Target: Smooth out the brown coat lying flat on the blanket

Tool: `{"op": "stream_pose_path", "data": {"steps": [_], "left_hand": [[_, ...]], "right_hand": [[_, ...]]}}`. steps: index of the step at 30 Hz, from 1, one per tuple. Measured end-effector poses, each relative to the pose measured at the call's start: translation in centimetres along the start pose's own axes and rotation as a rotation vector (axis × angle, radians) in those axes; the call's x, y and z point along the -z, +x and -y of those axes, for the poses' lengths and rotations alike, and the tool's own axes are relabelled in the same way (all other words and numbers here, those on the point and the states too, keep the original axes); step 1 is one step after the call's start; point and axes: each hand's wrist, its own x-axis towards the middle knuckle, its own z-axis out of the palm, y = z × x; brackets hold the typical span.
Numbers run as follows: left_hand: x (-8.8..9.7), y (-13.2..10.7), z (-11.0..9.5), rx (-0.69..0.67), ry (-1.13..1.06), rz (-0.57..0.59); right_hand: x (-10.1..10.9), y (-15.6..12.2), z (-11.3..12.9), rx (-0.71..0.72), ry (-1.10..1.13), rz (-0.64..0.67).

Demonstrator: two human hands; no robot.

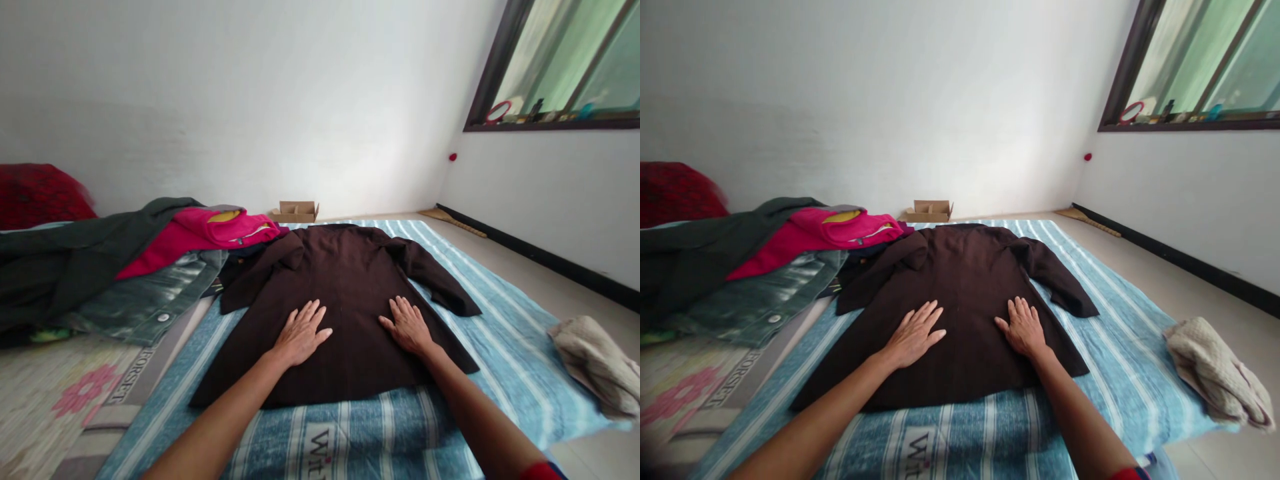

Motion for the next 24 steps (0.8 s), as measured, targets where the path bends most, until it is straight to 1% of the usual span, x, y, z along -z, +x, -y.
{"op": "stream_pose_path", "data": {"steps": [6,10,12,14,16,18,20,21,22,24], "left_hand": [[-0.2,0.0,0.2,-0.031,0.017,-0.076],[-0.3,0.1,0.3,-0.04,0.016,-0.109],[-0.4,0.2,0.3,-0.041,0.014,-0.114],[-0.5,0.3,0.3,-0.038,0.012,-0.115],[-0.6,0.4,0.4,-0.038,0.012,-0.118],[-0.7,0.5,0.5,-0.039,0.012,-0.124],[-0.8,0.5,0.6,-0.04,0.007,-0.134],[-0.8,0.5,0.7,-0.039,0.003,-0.14],[-0.8,0.5,0.7,-0.038,-0.002,-0.148],[-0.9,0.4,0.7,-0.033,-0.011,-0.16]], "right_hand": [[0.1,-0.5,-1.5,-0.026,-0.014,-0.007],[0.8,-1.1,-1.8,-0.045,-0.038,-0.074],[1.5,-2.0,-1.1,-0.027,-0.027,-0.114],[1.9,-3.0,0.1,0.05,0.017,-0.133],[1.9,-4.1,1.5,0.159,0.066,-0.112],[1.5,-4.9,2.5,0.231,0.091,-0.058],[1.2,-5.3,3.1,0.243,0.116,-0.021],[1.4,-5.4,3.3,0.233,0.142,-0.024],[1.9,-5.6,3.6,0.218,0.187,-0.047],[3.9,-6.3,4.3,0.207,0.373,-0.122]]}}
